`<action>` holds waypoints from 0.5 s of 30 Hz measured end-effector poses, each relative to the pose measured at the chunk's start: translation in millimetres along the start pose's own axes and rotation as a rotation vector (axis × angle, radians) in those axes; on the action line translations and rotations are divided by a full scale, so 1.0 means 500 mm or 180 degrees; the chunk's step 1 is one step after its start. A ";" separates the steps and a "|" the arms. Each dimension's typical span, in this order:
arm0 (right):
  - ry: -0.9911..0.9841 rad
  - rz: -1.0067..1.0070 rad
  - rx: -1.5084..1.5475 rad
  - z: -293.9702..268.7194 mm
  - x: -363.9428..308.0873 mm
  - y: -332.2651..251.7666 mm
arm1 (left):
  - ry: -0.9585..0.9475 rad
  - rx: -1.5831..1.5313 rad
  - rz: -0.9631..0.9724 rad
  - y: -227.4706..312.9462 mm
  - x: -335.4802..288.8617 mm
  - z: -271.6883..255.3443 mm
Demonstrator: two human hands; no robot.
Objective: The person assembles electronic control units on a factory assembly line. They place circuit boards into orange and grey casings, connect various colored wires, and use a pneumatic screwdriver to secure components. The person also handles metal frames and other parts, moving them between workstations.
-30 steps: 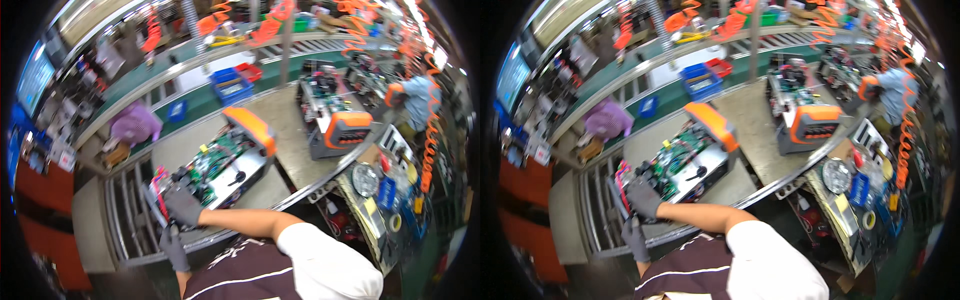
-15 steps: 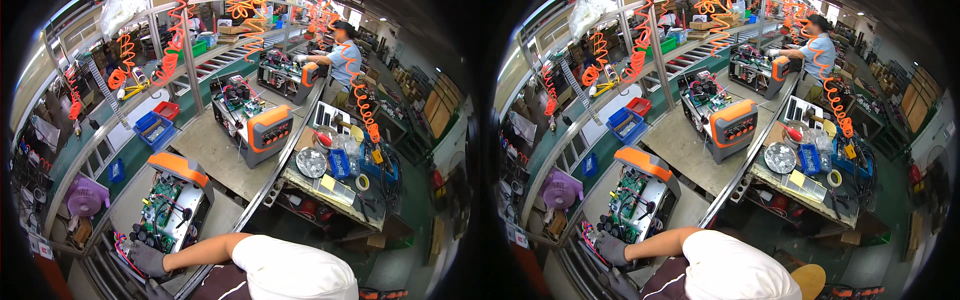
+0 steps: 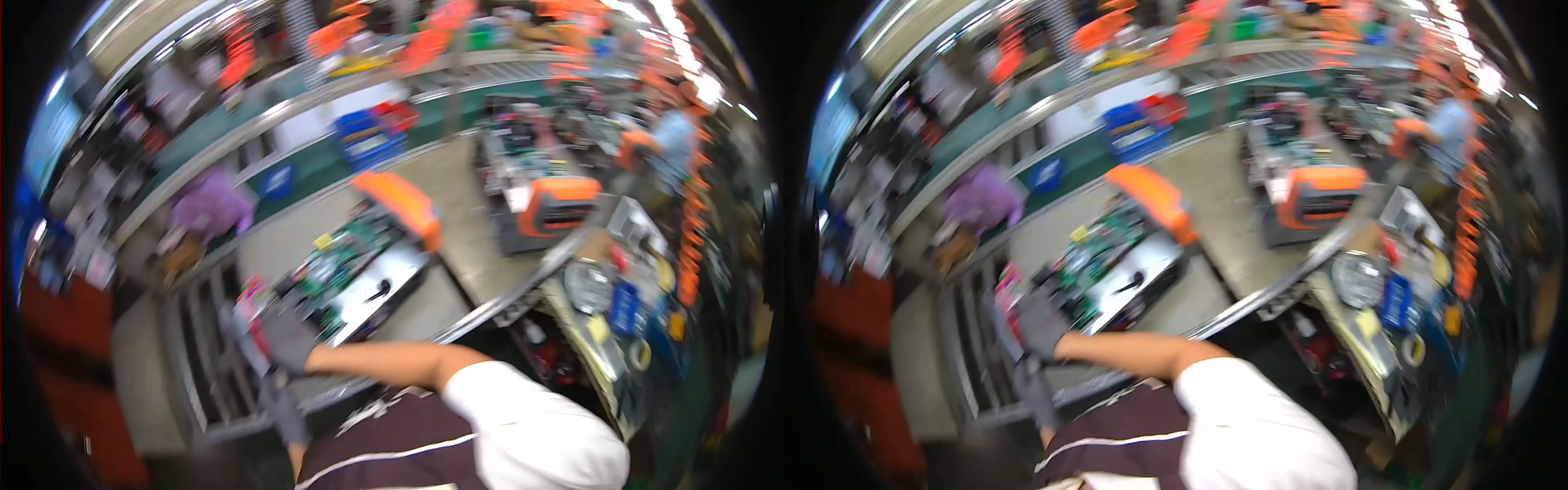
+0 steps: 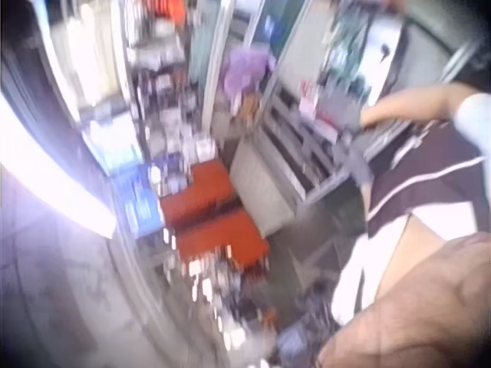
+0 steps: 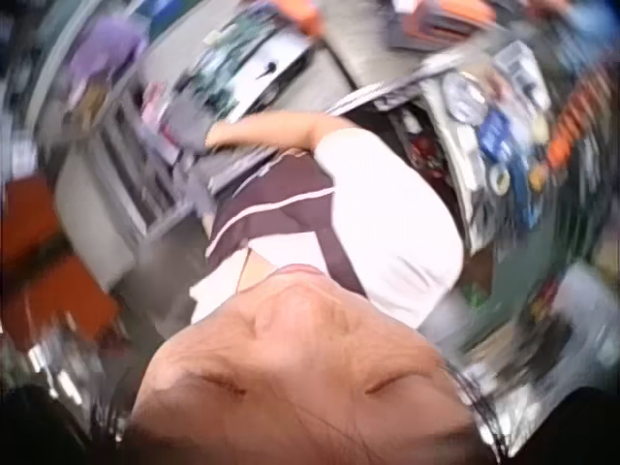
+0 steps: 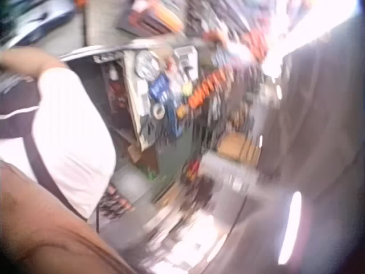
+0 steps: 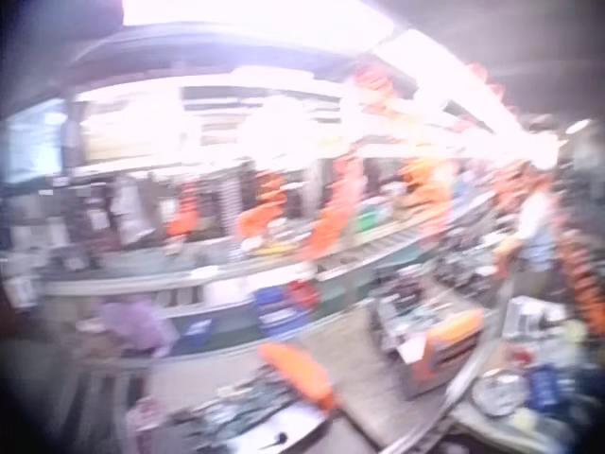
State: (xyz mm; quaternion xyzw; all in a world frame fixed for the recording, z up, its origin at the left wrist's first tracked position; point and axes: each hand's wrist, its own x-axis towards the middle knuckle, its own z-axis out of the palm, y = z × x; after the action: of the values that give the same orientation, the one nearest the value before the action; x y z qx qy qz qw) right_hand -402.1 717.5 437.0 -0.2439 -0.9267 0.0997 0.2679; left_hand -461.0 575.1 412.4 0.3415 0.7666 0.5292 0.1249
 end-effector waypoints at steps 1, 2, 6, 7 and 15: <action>0.0598 -0.0094 -0.0260 0.024 0.000 0.006 | -0.0051 0.0030 0.0069 -0.023 0.005 -0.006; 0.0221 0.0157 0.0180 0.045 0.003 0.017 | -0.0127 0.0057 0.0132 -0.041 0.004 -0.004; -0.0174 -0.0252 0.0207 -0.035 0.016 0.021 | -0.0218 0.0506 0.0417 0.066 0.008 -0.009; -0.0453 -0.0278 0.0395 -0.046 0.016 0.027 | -0.0161 0.0353 0.0292 0.060 0.002 -0.008; -0.0192 -0.0128 0.0476 -0.052 0.010 0.016 | -0.0061 0.0210 0.0196 0.055 -0.010 0.007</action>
State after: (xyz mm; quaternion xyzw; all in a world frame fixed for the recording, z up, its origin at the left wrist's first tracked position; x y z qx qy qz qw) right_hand -388.3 728.5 458.6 -0.2015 -0.9290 0.1705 0.2592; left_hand -444.4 580.1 434.8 0.3740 0.7716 0.5039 0.1046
